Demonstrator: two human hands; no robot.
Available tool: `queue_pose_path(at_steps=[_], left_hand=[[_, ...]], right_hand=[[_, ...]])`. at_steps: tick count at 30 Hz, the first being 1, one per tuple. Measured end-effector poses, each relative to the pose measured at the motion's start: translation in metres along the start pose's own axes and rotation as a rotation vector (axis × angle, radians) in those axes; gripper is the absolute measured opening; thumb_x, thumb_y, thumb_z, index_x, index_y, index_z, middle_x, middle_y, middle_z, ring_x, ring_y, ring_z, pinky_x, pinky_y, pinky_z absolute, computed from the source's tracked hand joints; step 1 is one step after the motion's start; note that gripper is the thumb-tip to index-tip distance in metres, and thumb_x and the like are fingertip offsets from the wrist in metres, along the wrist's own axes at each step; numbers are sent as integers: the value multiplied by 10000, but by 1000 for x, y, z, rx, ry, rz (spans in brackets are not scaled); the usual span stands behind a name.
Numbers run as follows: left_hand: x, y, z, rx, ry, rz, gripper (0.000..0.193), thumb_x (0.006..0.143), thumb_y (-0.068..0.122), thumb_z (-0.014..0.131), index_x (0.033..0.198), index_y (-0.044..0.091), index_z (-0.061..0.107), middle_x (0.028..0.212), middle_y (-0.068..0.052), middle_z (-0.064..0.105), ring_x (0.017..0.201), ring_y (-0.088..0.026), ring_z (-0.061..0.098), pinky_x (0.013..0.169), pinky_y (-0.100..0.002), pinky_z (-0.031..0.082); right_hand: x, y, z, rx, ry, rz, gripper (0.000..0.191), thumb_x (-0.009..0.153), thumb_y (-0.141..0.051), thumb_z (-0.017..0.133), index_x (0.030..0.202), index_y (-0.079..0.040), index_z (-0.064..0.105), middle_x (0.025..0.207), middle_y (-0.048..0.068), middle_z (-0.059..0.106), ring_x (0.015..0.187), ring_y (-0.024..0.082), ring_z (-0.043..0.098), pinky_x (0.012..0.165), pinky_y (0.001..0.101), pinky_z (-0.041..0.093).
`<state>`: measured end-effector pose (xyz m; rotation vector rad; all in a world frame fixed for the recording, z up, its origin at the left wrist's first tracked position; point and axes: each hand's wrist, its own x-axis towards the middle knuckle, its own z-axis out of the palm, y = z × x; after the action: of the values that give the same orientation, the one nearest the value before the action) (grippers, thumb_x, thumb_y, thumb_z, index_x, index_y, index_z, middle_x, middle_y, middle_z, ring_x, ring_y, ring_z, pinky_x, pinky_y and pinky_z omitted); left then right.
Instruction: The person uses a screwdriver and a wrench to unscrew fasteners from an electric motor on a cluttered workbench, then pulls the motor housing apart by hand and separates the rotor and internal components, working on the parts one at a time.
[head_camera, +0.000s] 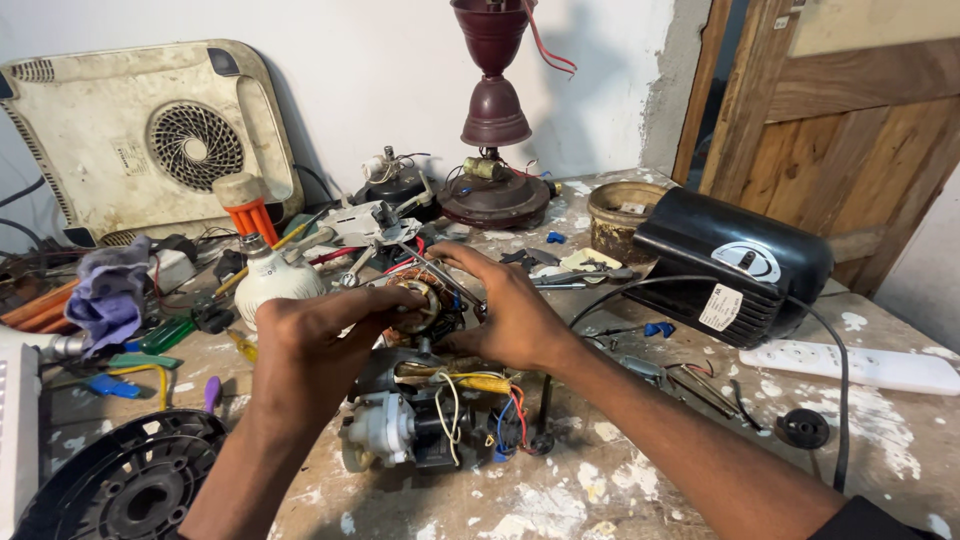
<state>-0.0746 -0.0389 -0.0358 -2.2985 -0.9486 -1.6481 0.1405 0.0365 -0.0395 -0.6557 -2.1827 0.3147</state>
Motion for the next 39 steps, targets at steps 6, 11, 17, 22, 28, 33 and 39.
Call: queue_pose_path(at_steps=[6,11,17,22,28,33,39], left_hand=[[2,3,2,-18,15,-57,289,779,-34,794,1033,103,809,976,-48,817,862,-135,809,782,-265,639],[15,-7,-12,-84,-146,-9,341,749,-9,805,1079,71,783,1098,-86,797,998,-179,789,869,-300,623],[9,-7,-1,-33,-141,-42,322,764,-38,768,1073,50,772,1120,-99,798,994,-208,792,849,-308,629],[-8,4,12,-10,-117,-153,351,799,-70,708,1136,26,729,1049,-130,783,915,-252,789,752,-335,614],[-17,4,19,-34,-19,-57,378,800,-129,648,1149,2,711,1098,-165,769,1035,-272,781,840,-334,630],[-18,-1,20,-41,3,-30,371,779,-130,693,1127,-4,718,1101,-161,777,1031,-261,782,827,-327,623],[-16,-5,20,-37,101,-83,351,810,-132,687,1122,14,754,1027,-117,800,923,-172,799,786,-277,643]], right_hand=[[0,-2,-1,4,10,-23,966,591,-46,904,1459,-51,480,1394,152,654,1306,253,633,1137,356,461],[1,-6,-1,14,-2,28,944,595,-65,874,1458,-62,492,1357,136,685,1234,227,685,1094,342,504],[-1,-5,-1,24,-40,90,907,613,-85,867,1457,-83,535,1313,122,730,1208,207,718,1075,336,535],[0,4,0,-109,-21,-140,1042,521,-86,951,1452,-8,490,1477,200,554,1329,321,569,1119,393,453],[0,8,11,-184,2,-119,1024,502,-107,973,1417,-13,523,1539,184,506,1341,319,581,1111,376,489],[-1,5,13,-206,30,-55,959,522,-88,953,1401,-73,568,1486,123,575,1281,312,630,1080,371,516],[6,-1,15,-228,1,-36,978,555,44,860,1454,-114,506,1474,146,569,1262,348,621,1067,401,518]])
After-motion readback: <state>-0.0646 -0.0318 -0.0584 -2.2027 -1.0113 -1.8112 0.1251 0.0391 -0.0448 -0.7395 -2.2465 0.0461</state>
